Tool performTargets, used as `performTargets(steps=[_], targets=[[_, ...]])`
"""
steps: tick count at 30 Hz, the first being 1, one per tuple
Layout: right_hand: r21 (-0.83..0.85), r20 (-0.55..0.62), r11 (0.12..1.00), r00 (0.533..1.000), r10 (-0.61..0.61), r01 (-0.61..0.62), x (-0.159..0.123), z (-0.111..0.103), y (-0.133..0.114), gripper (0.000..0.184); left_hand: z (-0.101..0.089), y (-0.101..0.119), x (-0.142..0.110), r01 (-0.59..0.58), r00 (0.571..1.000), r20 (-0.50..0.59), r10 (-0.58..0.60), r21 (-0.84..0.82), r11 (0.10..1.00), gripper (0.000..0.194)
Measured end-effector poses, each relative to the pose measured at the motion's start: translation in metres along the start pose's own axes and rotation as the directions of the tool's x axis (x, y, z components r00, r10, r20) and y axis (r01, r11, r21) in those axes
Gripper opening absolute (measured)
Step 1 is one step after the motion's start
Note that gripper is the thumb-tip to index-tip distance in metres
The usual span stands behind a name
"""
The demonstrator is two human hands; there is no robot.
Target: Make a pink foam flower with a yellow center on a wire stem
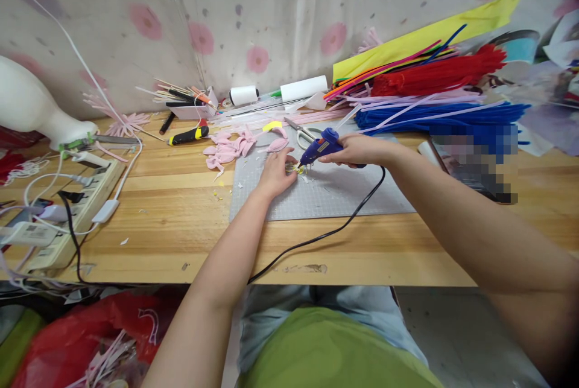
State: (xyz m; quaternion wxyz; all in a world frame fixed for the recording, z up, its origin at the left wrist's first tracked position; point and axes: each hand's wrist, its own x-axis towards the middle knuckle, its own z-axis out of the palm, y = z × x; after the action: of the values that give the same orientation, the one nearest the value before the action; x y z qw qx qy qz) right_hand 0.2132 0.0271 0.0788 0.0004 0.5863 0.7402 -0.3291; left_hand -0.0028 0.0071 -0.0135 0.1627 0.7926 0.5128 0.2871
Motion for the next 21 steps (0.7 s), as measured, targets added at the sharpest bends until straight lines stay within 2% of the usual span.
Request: performTargets(steps=[5,21], targets=[[0.053,-0.014,0.999,1.0,0.009,-0.009,-0.0033,-0.0021,0.0022,0.045,0.0012,-0.0009,0.0003,-0.004,1.0,-0.009,0.004,-0.007,1.0,0.058],[0.036,0.002,0.999,1.0,0.012,-0.012,-0.0017,-0.0022,0.0052,0.044,0.0009,-0.0008,0.0003,-0.003,1.0,-0.006,0.003,0.004,1.0,0.058]])
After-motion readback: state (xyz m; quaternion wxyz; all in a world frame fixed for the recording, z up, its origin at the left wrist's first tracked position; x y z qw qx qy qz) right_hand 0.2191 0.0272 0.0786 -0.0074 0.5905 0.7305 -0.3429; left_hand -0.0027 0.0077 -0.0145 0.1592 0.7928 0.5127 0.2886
